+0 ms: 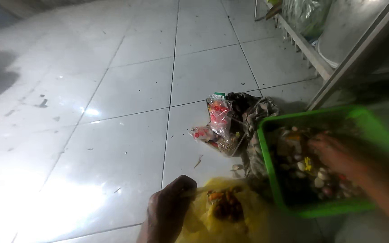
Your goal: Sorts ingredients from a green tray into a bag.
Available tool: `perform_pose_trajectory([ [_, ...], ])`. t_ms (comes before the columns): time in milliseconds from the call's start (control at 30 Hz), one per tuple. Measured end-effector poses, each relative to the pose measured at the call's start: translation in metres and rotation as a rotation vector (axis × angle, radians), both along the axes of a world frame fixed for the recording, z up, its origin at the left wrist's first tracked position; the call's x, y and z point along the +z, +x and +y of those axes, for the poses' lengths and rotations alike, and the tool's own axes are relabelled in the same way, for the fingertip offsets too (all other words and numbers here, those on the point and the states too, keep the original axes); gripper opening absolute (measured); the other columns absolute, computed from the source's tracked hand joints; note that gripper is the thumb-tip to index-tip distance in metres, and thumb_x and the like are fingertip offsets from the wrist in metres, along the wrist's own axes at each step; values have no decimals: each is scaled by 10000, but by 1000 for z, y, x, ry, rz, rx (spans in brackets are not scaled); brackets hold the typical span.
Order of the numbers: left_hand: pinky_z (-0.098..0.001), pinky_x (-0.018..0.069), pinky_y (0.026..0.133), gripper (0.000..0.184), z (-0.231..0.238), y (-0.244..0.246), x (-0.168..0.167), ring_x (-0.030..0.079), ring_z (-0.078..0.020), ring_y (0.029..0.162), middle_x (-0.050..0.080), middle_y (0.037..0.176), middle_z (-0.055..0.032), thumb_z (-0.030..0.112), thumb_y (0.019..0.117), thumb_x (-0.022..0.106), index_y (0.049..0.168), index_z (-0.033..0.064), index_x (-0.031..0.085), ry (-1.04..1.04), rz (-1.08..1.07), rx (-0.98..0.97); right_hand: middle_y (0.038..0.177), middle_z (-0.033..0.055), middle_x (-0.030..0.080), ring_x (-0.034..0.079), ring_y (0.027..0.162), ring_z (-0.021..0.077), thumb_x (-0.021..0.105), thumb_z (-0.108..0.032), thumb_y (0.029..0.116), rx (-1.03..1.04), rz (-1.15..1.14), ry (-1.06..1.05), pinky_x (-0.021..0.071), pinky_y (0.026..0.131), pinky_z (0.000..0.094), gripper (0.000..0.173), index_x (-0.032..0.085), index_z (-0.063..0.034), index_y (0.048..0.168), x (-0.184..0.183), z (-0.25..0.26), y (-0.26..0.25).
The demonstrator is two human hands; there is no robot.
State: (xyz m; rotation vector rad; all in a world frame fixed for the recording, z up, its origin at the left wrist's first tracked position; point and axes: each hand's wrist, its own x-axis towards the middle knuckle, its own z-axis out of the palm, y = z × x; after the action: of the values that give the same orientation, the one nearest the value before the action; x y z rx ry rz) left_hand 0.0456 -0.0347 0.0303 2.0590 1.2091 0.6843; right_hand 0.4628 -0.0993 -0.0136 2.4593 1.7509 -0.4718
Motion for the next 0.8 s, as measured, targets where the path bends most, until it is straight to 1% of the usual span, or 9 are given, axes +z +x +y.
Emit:
perform_pose_trajectory([
  [133, -167, 476, 607, 145, 1, -4, -1, 577, 22, 665, 634, 746, 59, 47, 873, 557, 930, 67, 688, 32, 24, -7, 1298, 203, 601, 618, 1158, 400, 717, -4, 918, 15, 19, 95, 530, 957, 573, 335, 695, -56, 1248, -1, -6, 4],
  [200, -165, 474, 613, 134, 2, -3, -1, 571, 19, 667, 627, 748, 53, 57, 889, 557, 932, 58, 684, 19, 23, -12, 1306, 206, 582, 615, 1142, 403, 718, 33, 902, 56, 93, 166, 536, 945, 576, 437, 676, -100, 1316, -1, -3, 0],
  [267, -154, 473, 614, 148, 1, -1, 0, 572, 26, 670, 630, 752, 52, 43, 886, 542, 936, 48, 681, 1, 22, -16, 1437, 167, 533, 591, 1225, 372, 696, 40, 916, 93, 162, 168, 513, 1000, 549, 515, 640, -150, 1391, 1, 4, -11],
  [333, -144, 475, 631, 162, 1, 1, 2, 576, 32, 688, 642, 768, 35, 18, 886, 536, 948, 20, 686, -11, 23, -25, 1502, 147, 494, 589, 1261, 348, 690, 52, 915, 110, 220, 183, 519, 1021, 520, 443, 659, -98, 1331, -7, 8, -13],
  [433, -135, 477, 633, 164, 1, 1, 1, 580, 48, 697, 649, 779, 41, 15, 885, 539, 951, 21, 689, -15, 37, -28, 1460, 164, 520, 608, 1210, 367, 717, 43, 899, 103, 210, 206, 527, 988, 549, 459, 673, -110, 1330, -12, 9, -7],
  [533, -140, 475, 626, 167, 1, 1, 1, 578, 43, 695, 647, 779, 45, 9, 878, 538, 947, 27, 689, -28, 41, -20, 1449, 177, 510, 592, 1223, 392, 712, -11, 927, 76, 144, 110, 514, 1000, 564, 452, 630, -120, 1358, -5, 9, -6],
  [633, -146, 477, 624, 171, 0, 0, 2, 578, 39, 693, 642, 778, 49, 3, 875, 532, 943, 29, 686, -34, 49, -15, 1401, 184, 537, 602, 1201, 388, 721, -14, 924, 38, 141, 65, 522, 993, 547, 348, 666, -74, 1263, 1, 11, -12],
  [700, -183, 489, 642, 179, -1, 0, 4, 593, 4, 706, 655, 791, 15, -1, 872, 536, 957, 13, 693, -28, 73, -14, 1326, 192, 584, 618, 1153, 381, 691, 22, 930, -2, 152, 55, 523, 977, 542, 274, 715, -50, 1194, 3, 9, -15],
  [800, -183, 488, 652, 197, 0, 0, 6, 595, -5, 715, 663, 802, -2, -22, 854, 534, 970, 2, 692, -36, 54, -19, 1275, 198, 620, 620, 1147, 378, 658, 1, 963, -59, 169, 62, 509, 995, 540, 228, 727, -34, 1177, 1, 5, -6],
])
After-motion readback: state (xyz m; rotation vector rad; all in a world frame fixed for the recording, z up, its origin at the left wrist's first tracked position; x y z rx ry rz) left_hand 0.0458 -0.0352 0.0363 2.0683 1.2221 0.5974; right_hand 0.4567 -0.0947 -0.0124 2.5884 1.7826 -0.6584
